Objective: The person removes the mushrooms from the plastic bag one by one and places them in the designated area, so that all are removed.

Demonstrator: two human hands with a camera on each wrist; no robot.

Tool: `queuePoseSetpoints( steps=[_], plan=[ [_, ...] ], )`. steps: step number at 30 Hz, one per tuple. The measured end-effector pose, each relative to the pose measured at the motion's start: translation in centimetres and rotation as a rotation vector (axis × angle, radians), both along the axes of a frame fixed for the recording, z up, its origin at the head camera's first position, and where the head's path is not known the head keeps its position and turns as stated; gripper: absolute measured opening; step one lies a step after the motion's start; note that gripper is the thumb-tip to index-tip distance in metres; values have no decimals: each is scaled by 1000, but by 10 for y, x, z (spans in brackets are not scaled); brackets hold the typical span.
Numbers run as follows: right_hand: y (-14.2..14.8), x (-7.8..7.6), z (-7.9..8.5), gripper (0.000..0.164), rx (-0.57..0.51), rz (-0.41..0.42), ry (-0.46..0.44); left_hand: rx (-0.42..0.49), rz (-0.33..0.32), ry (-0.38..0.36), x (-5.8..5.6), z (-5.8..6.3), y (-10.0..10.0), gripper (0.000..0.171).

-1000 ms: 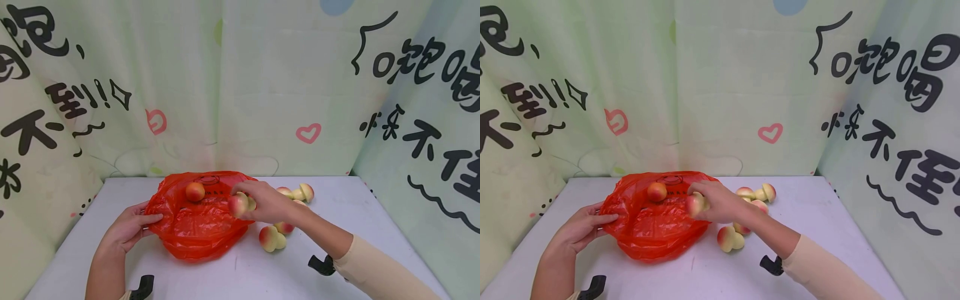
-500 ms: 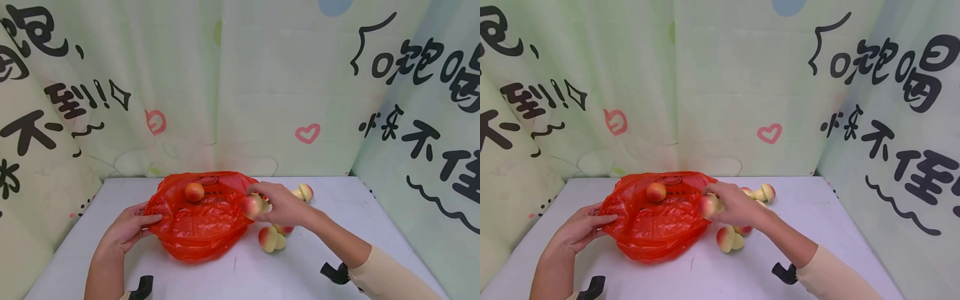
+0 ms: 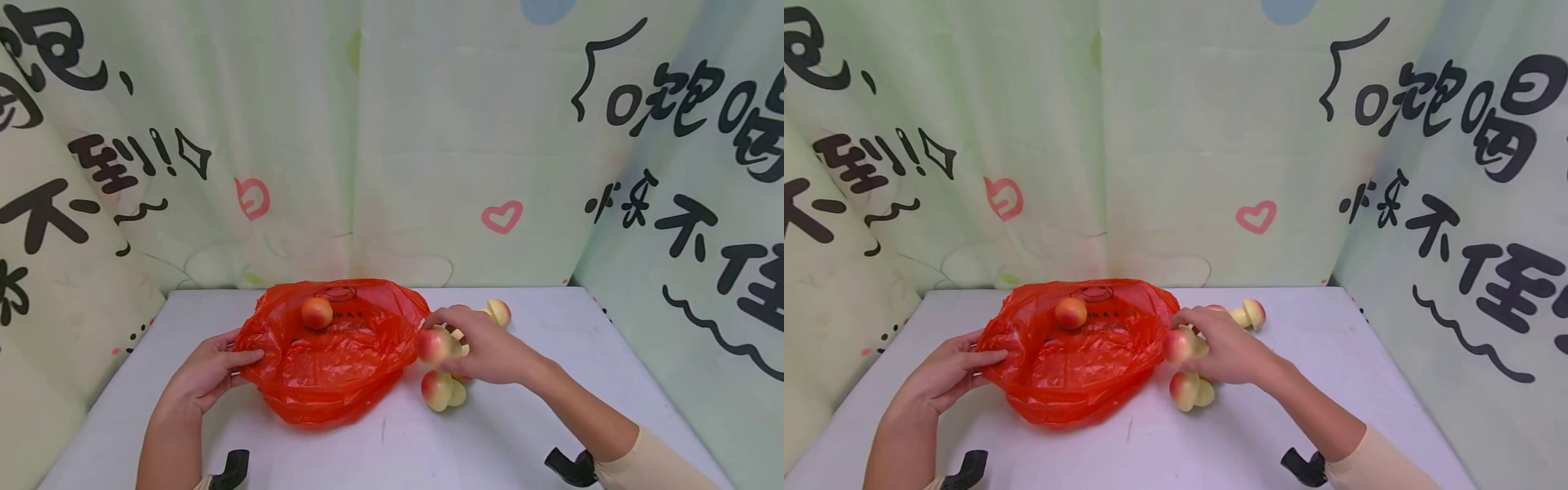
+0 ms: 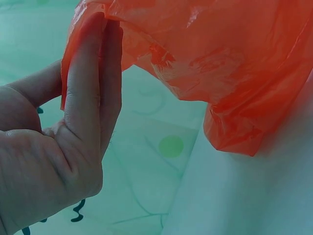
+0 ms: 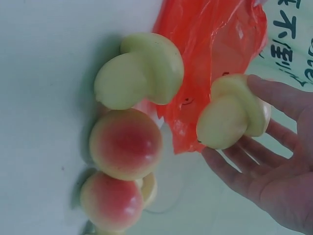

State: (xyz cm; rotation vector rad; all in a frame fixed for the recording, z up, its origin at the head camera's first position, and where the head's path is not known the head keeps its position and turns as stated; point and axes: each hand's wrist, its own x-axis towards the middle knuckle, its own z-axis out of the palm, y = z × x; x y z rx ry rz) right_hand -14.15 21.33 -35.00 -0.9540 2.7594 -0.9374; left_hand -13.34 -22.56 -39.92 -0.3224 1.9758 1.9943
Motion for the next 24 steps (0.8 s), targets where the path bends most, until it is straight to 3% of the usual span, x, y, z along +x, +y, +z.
queuePoseSetpoints(
  steps=[7, 16, 24],
  plan=[
    [14, 7, -6, 42, -37, -7, -14, -4, 1, -8, 0, 1, 0, 78],
    [29, 17, -10, 46, 45, -76, 4, -5, -2, -8, -1, 2, 1, 78],
    [41, 22, -16, 45, 29, -80, -29, -1, -7, -2, 0, 1, 0, 78]
  ],
)
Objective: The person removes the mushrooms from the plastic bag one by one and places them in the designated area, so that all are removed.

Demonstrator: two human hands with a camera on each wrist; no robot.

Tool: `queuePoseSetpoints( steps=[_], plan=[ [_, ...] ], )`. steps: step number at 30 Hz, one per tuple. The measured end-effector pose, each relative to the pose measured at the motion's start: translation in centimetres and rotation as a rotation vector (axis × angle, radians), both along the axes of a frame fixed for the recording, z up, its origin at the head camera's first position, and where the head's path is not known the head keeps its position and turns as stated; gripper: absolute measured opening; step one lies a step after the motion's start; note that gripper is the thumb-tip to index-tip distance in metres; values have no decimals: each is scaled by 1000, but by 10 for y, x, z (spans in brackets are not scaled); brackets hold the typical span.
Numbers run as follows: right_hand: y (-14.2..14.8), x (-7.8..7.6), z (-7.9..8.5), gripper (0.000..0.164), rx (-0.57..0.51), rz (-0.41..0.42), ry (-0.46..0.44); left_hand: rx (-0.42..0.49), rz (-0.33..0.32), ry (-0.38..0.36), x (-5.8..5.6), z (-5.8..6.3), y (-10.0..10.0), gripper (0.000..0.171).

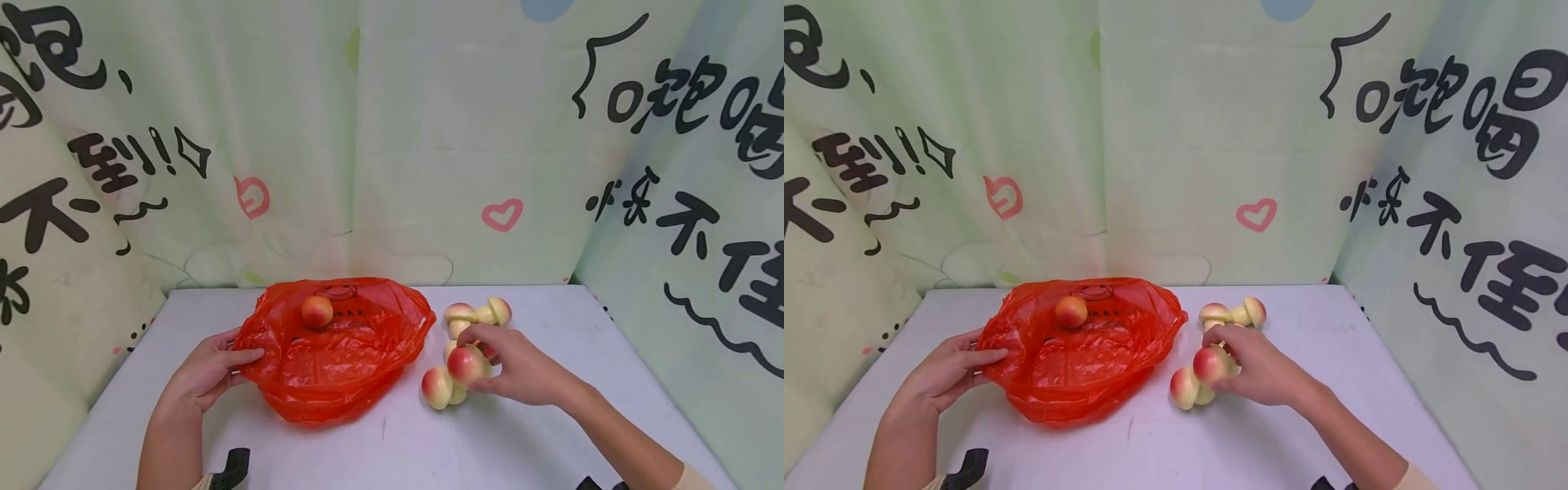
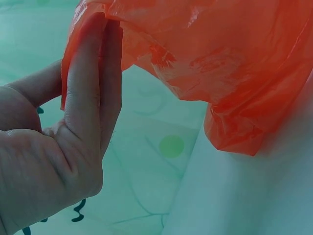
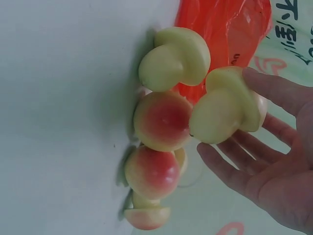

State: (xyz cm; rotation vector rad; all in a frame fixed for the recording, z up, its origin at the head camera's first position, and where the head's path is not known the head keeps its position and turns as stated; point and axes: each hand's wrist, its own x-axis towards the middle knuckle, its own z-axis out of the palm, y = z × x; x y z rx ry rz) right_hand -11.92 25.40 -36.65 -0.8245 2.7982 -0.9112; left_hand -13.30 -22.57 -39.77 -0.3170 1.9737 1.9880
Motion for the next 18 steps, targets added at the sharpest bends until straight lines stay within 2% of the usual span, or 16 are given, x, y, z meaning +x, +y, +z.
queuePoseSetpoints(
  steps=[5, 12, 18],
  plan=[
    [6, 3, -5, 45, -22, 6, 0, -8, 5, 4, 0, -1, 0, 77],
    [14, 6, -13, 46, -13, -2, -34, -17, 1, 0, 0, 0, 1, 77],
    [19, 11, -18, 45, 7, -22, -28, -13, -1, 2, 0, 0, 1, 78]
  ],
)
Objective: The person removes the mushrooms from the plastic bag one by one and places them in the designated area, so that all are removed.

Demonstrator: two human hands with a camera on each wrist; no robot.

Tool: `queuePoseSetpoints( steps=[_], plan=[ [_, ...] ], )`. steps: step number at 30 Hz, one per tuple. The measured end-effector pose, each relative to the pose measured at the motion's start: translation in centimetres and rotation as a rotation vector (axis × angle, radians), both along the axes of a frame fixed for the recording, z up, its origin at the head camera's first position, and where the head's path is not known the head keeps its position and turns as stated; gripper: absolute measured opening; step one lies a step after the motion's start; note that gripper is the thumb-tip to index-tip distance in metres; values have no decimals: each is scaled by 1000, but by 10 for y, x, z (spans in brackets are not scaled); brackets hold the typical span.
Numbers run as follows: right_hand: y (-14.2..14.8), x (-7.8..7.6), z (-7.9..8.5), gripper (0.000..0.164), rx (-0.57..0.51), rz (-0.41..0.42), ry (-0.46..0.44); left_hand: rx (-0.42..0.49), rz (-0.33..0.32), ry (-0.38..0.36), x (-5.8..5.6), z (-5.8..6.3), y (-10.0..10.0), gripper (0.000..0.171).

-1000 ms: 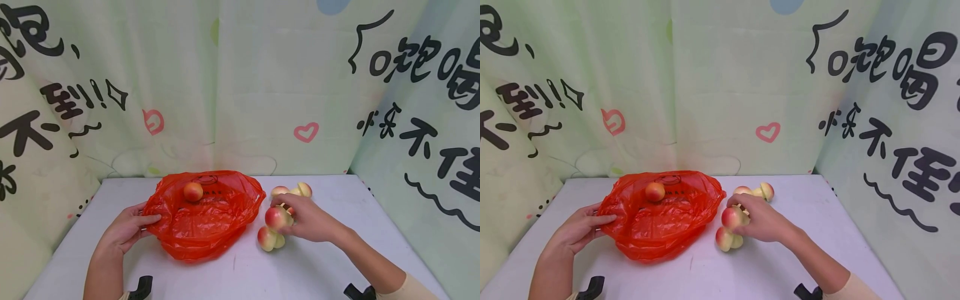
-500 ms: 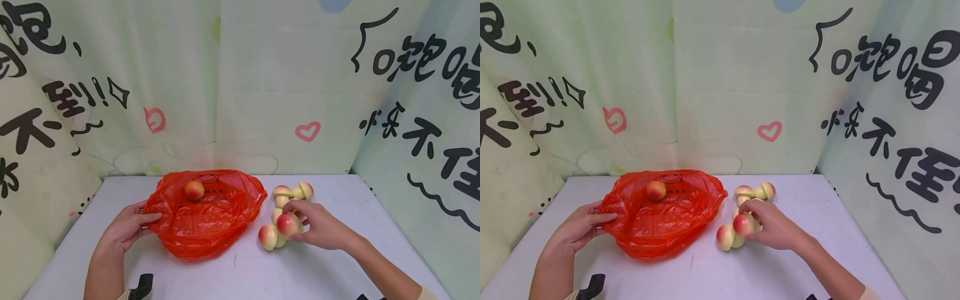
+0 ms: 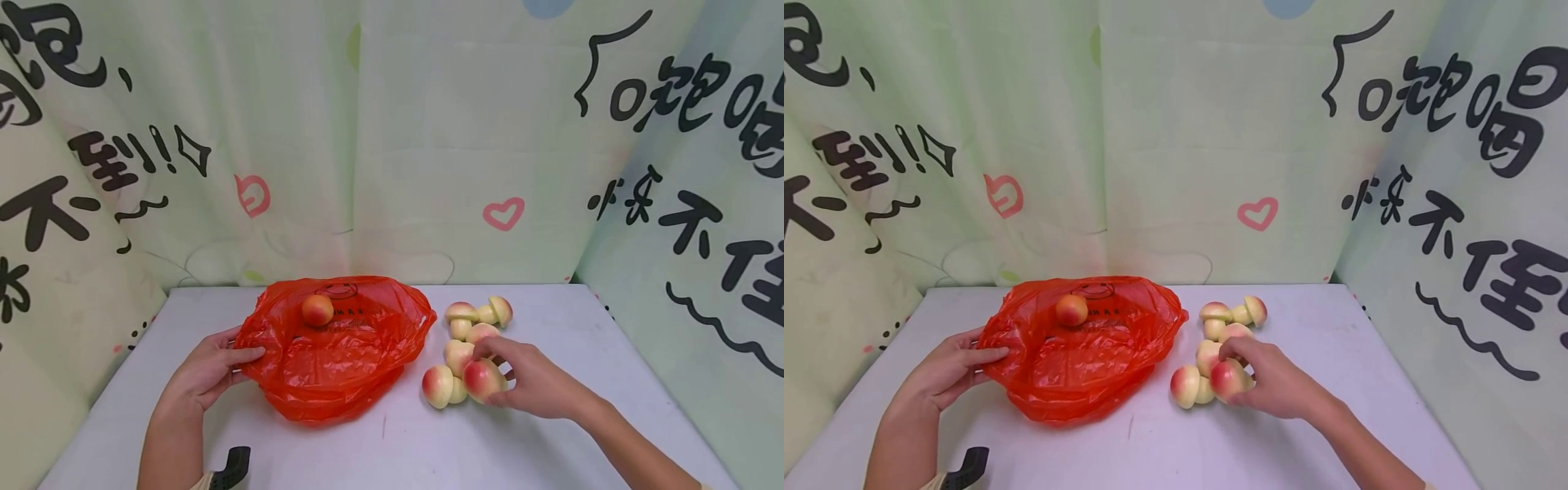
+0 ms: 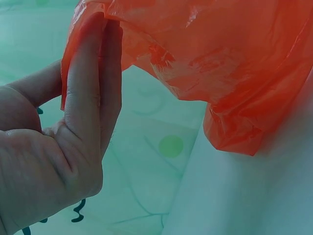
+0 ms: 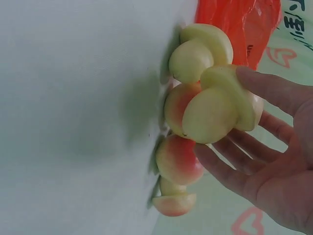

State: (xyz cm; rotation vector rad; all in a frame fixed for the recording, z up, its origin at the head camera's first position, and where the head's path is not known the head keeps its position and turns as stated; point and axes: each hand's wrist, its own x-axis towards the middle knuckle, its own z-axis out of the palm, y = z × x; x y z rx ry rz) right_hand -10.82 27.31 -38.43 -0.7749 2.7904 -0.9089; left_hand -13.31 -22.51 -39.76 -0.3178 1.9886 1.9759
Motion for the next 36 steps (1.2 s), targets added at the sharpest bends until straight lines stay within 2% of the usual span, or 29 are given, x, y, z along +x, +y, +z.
queuePoseSetpoints(
  steps=[11, 24, 36],
  plan=[
    [7, 0, -11, 41, 9, 29, -21, -1, 7, 2, 1, 1, 0, 78],
    [8, 0, -16, 46, 23, 11, -73, 12, 0, 5, 1, 0, 0, 76],
    [9, -1, -26, 45, 16, 14, -49, -3, 5, 5, 2, 1, 1, 76]
  ],
)
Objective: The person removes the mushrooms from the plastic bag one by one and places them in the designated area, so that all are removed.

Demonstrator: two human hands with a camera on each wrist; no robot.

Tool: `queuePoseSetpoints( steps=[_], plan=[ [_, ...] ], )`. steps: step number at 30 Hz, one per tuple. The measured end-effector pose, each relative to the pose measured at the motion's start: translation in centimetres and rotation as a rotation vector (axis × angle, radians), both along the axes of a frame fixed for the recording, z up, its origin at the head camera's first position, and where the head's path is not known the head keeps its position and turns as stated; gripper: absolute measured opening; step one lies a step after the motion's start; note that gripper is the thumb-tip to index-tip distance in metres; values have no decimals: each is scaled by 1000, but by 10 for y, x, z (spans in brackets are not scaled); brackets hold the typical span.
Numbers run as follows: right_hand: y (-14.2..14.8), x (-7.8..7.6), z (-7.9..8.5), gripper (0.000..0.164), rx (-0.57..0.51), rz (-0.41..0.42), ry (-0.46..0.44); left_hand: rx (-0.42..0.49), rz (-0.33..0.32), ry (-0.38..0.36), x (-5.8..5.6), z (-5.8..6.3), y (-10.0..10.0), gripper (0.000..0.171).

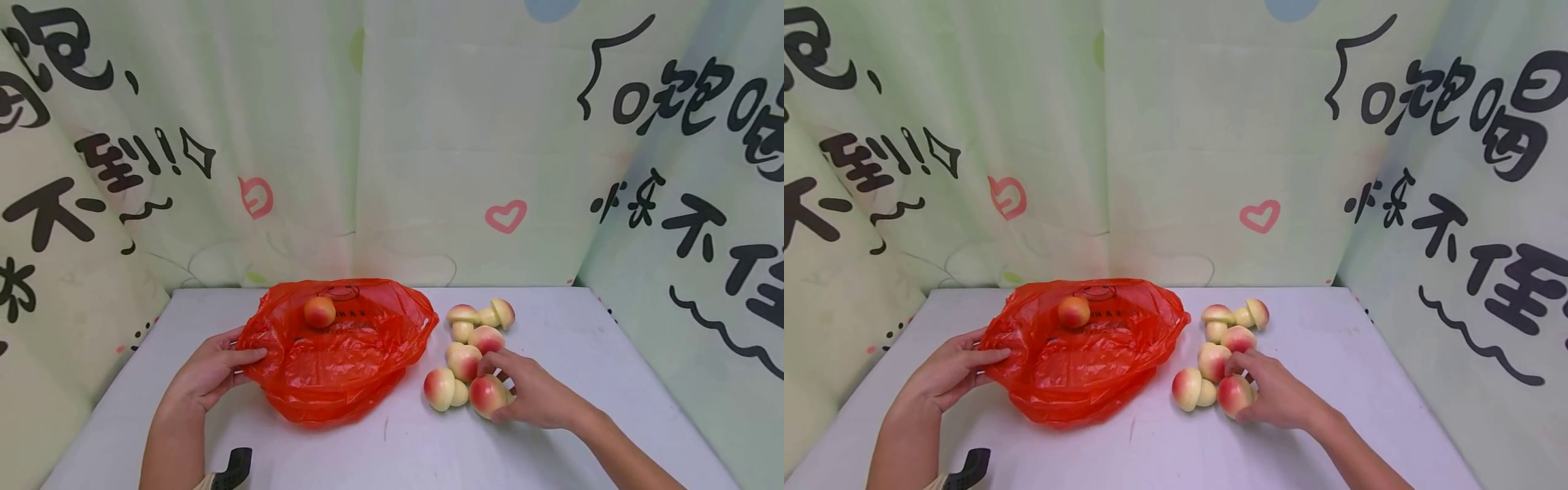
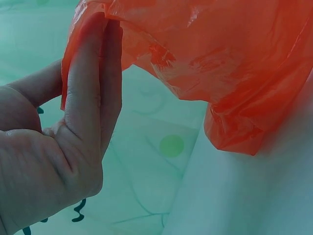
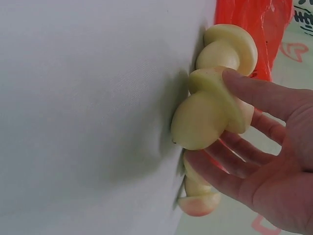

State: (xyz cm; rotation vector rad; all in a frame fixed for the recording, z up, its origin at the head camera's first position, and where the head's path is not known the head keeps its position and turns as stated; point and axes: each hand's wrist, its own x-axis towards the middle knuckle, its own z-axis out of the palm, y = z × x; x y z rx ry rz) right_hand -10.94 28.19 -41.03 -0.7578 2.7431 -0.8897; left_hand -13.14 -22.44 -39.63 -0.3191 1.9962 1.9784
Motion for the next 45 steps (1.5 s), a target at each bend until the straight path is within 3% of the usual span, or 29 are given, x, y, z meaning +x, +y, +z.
queuePoseSetpoints(
  steps=[10, 28, 45],
  plan=[
    [2, 1, 0, 49, -11, -6, 59, 10, 3, 4, 0, -3, -1, 74],
    [3, 1, 2, 52, -7, -6, 80, -7, 7, -9, 0, 1, 0, 75],
    [-10, -5, 12, 41, -29, -116, 75, 9, -1, 1, -1, -2, -1, 76]
  ],
)
